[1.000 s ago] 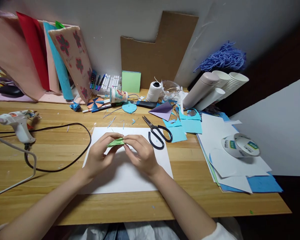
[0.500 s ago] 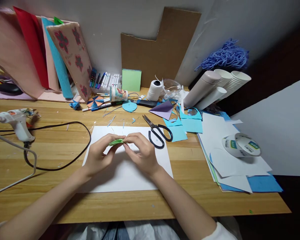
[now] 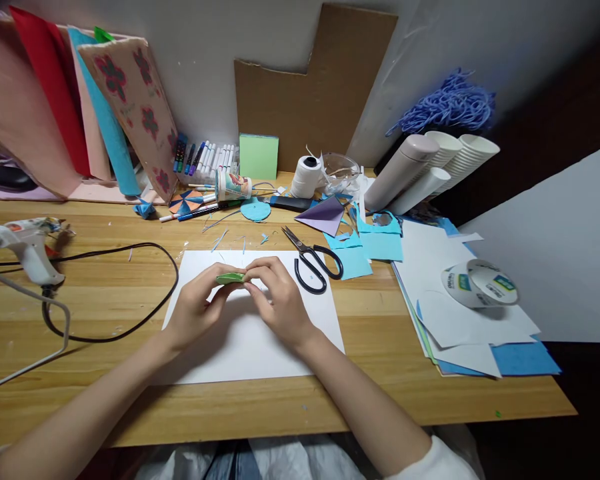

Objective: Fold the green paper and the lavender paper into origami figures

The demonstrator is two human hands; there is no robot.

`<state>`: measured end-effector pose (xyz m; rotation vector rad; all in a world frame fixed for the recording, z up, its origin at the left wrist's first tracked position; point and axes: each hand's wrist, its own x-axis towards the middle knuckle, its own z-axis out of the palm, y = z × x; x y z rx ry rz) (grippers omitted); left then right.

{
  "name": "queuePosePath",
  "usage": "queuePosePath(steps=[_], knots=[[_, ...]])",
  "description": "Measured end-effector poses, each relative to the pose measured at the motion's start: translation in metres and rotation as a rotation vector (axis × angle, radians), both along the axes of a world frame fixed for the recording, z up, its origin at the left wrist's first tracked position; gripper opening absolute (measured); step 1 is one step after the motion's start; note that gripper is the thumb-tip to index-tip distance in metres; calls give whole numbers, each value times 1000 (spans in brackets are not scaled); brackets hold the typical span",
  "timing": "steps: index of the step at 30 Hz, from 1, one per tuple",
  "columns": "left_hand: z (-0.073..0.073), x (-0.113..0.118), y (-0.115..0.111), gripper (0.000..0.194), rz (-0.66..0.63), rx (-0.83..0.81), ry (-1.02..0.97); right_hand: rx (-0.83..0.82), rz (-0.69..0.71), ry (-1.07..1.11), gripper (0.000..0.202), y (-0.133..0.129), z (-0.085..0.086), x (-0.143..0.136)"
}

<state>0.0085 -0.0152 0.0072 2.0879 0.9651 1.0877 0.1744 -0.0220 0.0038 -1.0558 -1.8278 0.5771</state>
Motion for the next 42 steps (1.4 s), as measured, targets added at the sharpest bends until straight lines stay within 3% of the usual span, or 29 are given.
queuePosePath(steps=[12, 21, 26, 31, 35, 42], knots=[[0, 1, 2, 19, 62, -25, 89, -31, -34, 108, 14, -2, -3, -3], [-6, -1, 2, 17, -10, -39, 127, -325, -22, 318, 8, 0, -5, -3], [-4, 0, 4, 10, 66, -136, 139, -366, -68, 299, 19, -1, -5, -4], [-4, 3, 3, 8, 138, -363, -90, -583, -47, 386, 13, 2, -9, -3], [-7, 6, 3, 30, 193, -561, -379, -655, -75, 523, 17, 7, -12, -3], [-7, 10, 1, 19, 214, -627, -375, -686, -82, 638, 18, 11, -16, 1]])
